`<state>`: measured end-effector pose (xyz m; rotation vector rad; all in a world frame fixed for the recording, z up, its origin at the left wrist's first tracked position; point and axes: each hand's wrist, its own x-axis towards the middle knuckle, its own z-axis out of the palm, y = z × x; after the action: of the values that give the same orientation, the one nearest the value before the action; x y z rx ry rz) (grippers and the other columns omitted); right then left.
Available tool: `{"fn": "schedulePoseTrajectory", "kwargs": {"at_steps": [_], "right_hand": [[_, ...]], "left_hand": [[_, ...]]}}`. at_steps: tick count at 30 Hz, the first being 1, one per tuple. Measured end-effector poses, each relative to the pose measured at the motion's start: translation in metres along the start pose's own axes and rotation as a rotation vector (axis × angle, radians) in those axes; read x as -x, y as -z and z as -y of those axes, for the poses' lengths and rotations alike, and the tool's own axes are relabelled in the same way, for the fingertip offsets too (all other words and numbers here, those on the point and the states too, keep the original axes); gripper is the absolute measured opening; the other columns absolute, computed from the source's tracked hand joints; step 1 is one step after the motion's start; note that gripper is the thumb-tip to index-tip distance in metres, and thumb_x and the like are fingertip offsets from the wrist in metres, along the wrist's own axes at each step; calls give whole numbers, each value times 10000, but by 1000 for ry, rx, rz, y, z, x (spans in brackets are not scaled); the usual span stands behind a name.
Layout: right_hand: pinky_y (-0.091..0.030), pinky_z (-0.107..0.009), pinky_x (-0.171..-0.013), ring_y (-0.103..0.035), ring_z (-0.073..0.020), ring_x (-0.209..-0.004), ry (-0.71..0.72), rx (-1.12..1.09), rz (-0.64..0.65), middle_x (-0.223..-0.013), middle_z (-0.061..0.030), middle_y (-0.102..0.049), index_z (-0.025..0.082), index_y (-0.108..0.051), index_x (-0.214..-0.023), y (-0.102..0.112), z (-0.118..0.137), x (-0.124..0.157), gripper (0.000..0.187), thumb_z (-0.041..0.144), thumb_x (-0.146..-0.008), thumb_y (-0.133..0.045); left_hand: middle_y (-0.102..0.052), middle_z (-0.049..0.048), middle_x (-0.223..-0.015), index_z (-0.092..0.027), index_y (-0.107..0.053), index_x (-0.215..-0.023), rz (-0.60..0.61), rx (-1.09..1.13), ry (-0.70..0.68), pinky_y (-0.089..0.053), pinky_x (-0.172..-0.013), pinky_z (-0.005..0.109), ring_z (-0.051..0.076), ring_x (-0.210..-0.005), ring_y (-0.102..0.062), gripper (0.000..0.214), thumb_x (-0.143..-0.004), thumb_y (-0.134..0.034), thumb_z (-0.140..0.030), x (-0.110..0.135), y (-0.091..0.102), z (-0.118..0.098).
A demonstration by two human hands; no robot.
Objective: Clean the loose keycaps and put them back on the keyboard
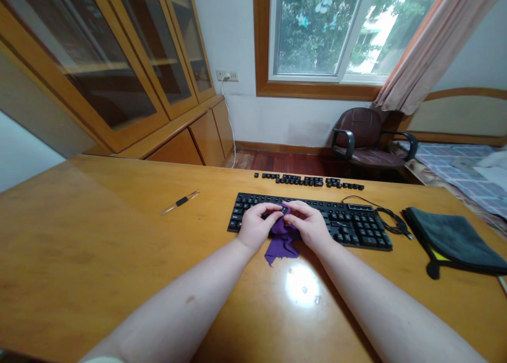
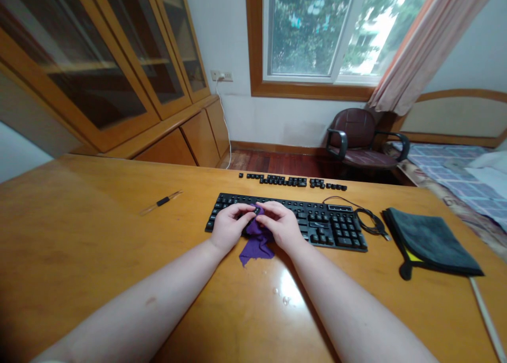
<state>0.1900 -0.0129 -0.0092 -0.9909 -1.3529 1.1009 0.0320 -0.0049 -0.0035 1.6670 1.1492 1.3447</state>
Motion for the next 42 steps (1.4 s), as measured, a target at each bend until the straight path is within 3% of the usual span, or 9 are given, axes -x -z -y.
{"fn": "schedulePoseTrajectory", "kwargs": {"at_steps": [6, 11, 13, 21, 28, 34, 42], "right_hand": [[-515, -302, -708, -616, -168, -780, 26, 48, -63, -850, -34, -671, 253, -742, -840, -2, 5, 0, 226, 253, -615, -751], [-497, -274, -538, -576, -124, -558, -2, 13, -95, -725, -19, -648, 228, -739, -718, -3, 6, 0, 97, 297, -651, -721], [-493, -274, -541, -568, -123, -550, 5, 33, -114, -697, -17, -639, 219, -734, -698, -2, 7, -1, 96, 301, -653, -717], [-489, -316, -791, -613, -176, -851, 60, 137, 9, -893, -38, -676, 265, -722, -940, -2, 9, 0, 266, 278, -675, -701], [-506, -292, -604, -603, -162, -658, 48, 107, -69, -710, -34, -668, 243, -747, -750, 0, 8, -1, 118, 321, -675, -701], [-495, -307, -685, -613, -175, -702, 46, 136, -155, -720, -42, -687, 221, -737, -705, 0, 11, -2, 88, 289, -684, -686], [-489, -297, -683, -604, -165, -701, 32, 133, -85, -756, -37, -674, 218, -738, -797, 0, 10, -1, 167, 342, -714, -662]], "left_hand": [[-718, 39, -791, -186, -713, -753, -12, -21, -28, -526, -779, 321, 173, -761, -663, 74, -707, -661, -211, 2, 1, -1], [-718, 50, -787, -172, -710, -741, -11, 42, 33, -528, -787, 331, 180, -768, -667, 81, -690, -678, -227, 2, -1, 0], [-719, 55, -796, -167, -705, -739, -20, 61, 61, -526, -797, 338, 185, -783, -668, 87, -686, -682, -231, 2, -2, 1], [-722, 50, -808, -173, -704, -760, -21, 74, 73, -535, -791, 333, 179, -778, -671, 92, -700, -656, -224, 4, -2, -2], [-728, 53, -813, -179, -711, -738, -3, 110, 62, -507, -885, 380, 215, -883, -671, 81, -681, -681, -228, 3, -2, 2], [-716, 61, -856, -185, -711, -795, -10, 87, 30, -499, -890, 373, 209, -920, -655, 115, -697, -682, -238, 3, -4, 6], [-657, 56, -872, -191, -684, -891, 13, 32, -92, -509, -841, 341, 175, -861, -626, 196, -707, -686, -258, 1, -3, 10]]}}
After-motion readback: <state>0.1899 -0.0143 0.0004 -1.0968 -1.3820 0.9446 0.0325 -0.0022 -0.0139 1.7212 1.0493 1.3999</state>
